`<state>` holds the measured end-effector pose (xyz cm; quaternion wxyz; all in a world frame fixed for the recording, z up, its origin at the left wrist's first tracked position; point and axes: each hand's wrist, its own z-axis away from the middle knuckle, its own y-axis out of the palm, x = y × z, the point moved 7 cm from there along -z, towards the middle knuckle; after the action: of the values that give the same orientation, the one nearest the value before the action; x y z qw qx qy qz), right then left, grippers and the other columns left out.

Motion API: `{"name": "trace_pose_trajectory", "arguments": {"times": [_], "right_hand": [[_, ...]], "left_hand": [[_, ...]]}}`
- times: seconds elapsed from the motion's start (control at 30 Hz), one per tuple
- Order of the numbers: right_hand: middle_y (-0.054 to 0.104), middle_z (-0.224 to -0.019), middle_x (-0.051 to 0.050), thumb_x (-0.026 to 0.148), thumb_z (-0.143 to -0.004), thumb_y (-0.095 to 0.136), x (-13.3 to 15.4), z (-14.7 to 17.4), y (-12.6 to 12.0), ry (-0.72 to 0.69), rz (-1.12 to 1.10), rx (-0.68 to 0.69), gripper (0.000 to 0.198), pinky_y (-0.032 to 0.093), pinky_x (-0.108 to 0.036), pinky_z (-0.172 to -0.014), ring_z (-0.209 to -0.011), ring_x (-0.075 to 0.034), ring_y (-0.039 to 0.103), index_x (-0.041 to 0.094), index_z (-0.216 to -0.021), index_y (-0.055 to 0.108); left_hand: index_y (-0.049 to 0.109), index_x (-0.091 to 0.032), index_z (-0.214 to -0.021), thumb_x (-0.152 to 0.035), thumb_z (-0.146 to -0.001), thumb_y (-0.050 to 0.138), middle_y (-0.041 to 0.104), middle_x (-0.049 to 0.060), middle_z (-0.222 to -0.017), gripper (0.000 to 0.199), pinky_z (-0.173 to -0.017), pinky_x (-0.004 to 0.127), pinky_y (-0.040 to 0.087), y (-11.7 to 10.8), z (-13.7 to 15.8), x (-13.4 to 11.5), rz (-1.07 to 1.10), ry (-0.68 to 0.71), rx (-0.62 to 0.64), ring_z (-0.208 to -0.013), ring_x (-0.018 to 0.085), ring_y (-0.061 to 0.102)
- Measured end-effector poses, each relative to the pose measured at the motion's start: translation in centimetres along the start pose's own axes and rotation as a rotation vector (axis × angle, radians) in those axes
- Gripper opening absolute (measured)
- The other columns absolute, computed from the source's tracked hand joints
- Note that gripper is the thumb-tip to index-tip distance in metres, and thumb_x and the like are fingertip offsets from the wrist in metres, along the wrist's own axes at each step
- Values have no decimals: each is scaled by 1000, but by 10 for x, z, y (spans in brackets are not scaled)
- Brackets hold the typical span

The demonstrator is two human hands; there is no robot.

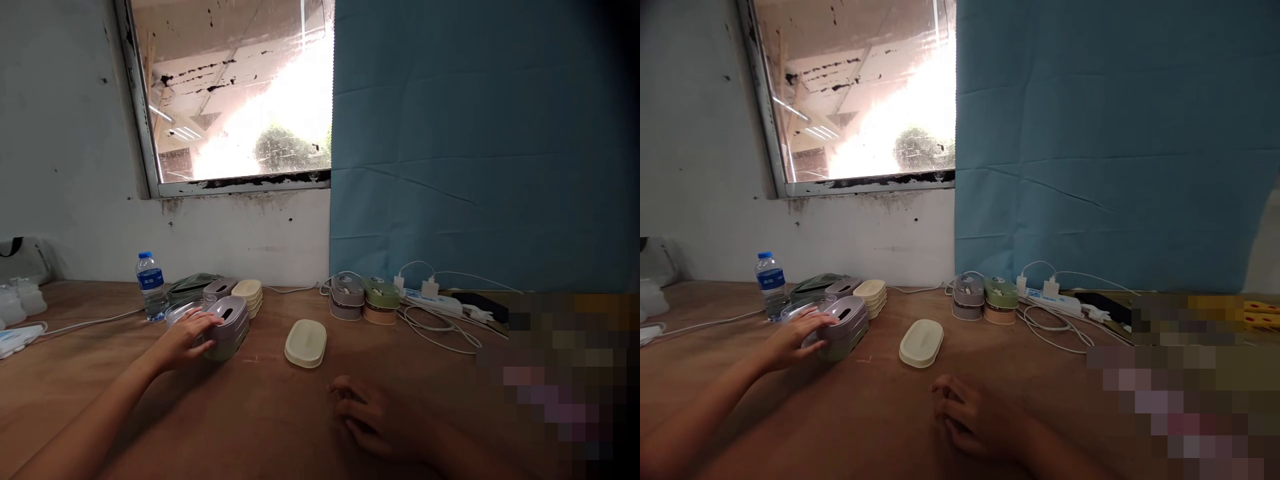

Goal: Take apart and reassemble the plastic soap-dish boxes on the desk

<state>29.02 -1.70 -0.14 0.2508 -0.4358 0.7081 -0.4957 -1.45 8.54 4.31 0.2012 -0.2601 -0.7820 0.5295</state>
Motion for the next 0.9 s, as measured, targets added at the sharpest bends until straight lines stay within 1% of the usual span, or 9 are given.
{"name": "trace_pose_trajectory", "arguments": {"times": [0.1, 0.17, 0.27, 0.37, 0.47, 0.53, 0.63, 0.7, 0.9], "right_hand": [[52, -109, -8, 12, -74, 44, -1, -1, -1, 28, -3, -1, 22, 45, -25, -78, -90, -15, 55, 20, -91, 54], [51, -110, -8, 12, -72, 45, -5, -4, -2, 88, -1, -21, 24, 45, -26, -80, -92, -16, 54, 20, -93, 54], [49, -114, -8, 11, -70, 47, -18, -10, 1, 216, 2, -75, 32, 44, -29, -84, -99, -19, 52, 20, -100, 52], [44, -121, -9, 14, -72, 47, -35, -22, 11, 347, -22, -131, 41, 40, -32, -91, -108, -21, 48, 20, -112, 47], [43, -121, -9, 17, -73, 49, -50, -41, 21, 426, -12, -170, 43, 39, -32, -91, -107, -21, 48, 21, -116, 46], [48, -115, -8, 18, -74, 49, -56, -55, 28, 439, 11, -178, 35, 41, -32, -87, -99, -20, 51, 21, -109, 51], [56, -99, -6, 20, -77, 49, -62, -74, 35, 430, 33, -168, 19, 42, -31, -80, -88, -19, 53, 20, -95, 58], [57, -94, -5, 21, -79, 48, -65, -83, 39, 421, 48, -158, 16, 42, -30, -76, -84, -19, 54, 20, -91, 58], [58, -98, -4, 21, -80, 50, -83, -104, 50, 423, 98, -131, 15, 41, -29, -77, -85, -17, 54, 19, -93, 58]], "left_hand": [[41, -26, -119, -44, -77, 48, 52, 5, -121, 46, -102, 44, 20, 1, -2, -10, -46, -13, -60, -112, 22, 45], [40, -26, -121, -45, -75, 51, 50, 5, -123, 51, -101, 44, 21, 3, -5, -18, -65, -23, -95, -111, 23, 46], [41, -27, -121, -43, -71, 55, 49, 5, -123, 54, -100, 45, 23, 8, -8, -26, -97, -47, -147, -110, 25, 45], [41, -27, -121, -39, -70, 57, 49, 6, -122, 55, -96, 44, 28, 14, -9, -27, -111, -94, -185, -109, 26, 45], [42, -25, -121, -33, -72, 54, 47, 6, -125, 51, -94, 42, 32, 21, -7, -26, -110, -125, -199, -111, 26, 44], [41, -24, -122, -28, -74, 52, 45, 6, -127, 50, -93, 41, 34, 24, -6, -26, -114, -140, -213, -112, 26, 44], [38, -24, -125, -24, -74, 51, 45, 6, -128, 52, -93, 41, 34, 26, -6, -26, -124, -146, -234, -112, 25, 44], [38, -24, -125, -22, -73, 50, 45, 6, -128, 53, -92, 41, 34, 27, -6, -26, -130, -134, -240, -111, 25, 45], [40, -25, -123, -19, -71, 50, 46, 4, -127, 53, -93, 41, 33, 27, -7, -26, -123, -137, -251, -109, 24, 45]]}}
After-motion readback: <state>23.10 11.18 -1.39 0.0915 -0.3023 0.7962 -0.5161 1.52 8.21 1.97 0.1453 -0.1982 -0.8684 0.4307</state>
